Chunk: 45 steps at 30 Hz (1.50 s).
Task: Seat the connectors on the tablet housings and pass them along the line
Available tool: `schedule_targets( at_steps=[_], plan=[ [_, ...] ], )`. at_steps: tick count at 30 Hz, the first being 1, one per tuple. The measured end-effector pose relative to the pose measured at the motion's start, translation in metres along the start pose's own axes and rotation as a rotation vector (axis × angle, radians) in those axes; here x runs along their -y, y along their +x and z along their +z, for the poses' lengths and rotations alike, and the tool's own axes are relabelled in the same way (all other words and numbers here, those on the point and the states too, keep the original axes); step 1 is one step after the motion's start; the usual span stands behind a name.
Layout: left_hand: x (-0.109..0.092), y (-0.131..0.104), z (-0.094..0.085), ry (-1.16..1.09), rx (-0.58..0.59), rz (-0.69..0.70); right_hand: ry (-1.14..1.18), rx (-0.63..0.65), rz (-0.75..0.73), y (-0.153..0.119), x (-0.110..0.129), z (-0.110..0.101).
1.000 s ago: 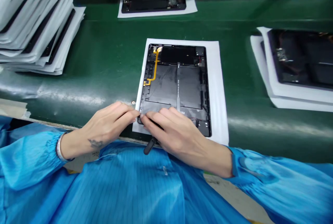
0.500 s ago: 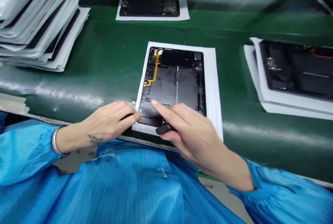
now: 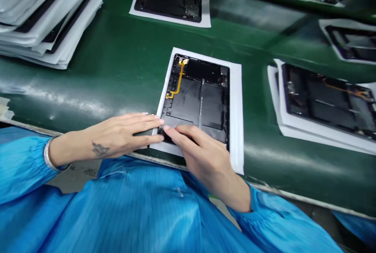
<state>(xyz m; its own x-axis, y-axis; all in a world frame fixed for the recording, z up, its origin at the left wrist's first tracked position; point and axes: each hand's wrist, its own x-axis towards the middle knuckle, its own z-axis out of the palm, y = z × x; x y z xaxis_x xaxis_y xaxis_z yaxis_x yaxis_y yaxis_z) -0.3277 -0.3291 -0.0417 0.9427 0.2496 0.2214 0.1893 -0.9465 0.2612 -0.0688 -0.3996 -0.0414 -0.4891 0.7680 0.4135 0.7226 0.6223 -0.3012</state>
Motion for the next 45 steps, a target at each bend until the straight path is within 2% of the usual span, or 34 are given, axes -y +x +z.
schedule_targets(
  at_steps=[8, 12, 16, 20, 29, 35, 40, 43, 45],
  plan=[
    [0.001, 0.0, 0.004, -0.027, -0.012, 0.01, -0.126, 0.042, -0.084, 0.002, 0.003, 0.0],
    [0.001, 0.0, 0.003, -0.036, -0.002, 0.015, -0.162, 0.109, -0.11, 0.003, 0.004, -0.004],
    [0.002, -0.001, 0.001, -0.047, 0.042, -0.006, -0.299, 0.19, -0.224, 0.013, 0.006, -0.012],
    [0.002, 0.0, 0.0, -0.04, 0.036, -0.006, -0.42, 0.203, -0.373, 0.027, 0.006, -0.02],
    [0.004, 0.0, 0.003, -0.047, 0.004, 0.012, -0.477, 0.236, -0.496, 0.031, 0.004, -0.024],
    [0.005, 0.0, 0.003, -0.045, 0.051, 0.024, -0.458, 0.25, -0.463, 0.033, 0.009, -0.024],
    [0.004, -0.002, 0.008, -0.021, 0.015, -0.003, -0.494, 0.239, -0.436, 0.028, 0.006, -0.019],
    [0.003, -0.003, 0.004, -0.001, 0.003, 0.01, -0.397, 0.199, -0.283, 0.02, -0.001, -0.014],
    [0.002, -0.005, -0.001, 0.012, -0.025, 0.016, -0.338, 0.066, -0.114, 0.012, -0.001, -0.013]
  ],
)
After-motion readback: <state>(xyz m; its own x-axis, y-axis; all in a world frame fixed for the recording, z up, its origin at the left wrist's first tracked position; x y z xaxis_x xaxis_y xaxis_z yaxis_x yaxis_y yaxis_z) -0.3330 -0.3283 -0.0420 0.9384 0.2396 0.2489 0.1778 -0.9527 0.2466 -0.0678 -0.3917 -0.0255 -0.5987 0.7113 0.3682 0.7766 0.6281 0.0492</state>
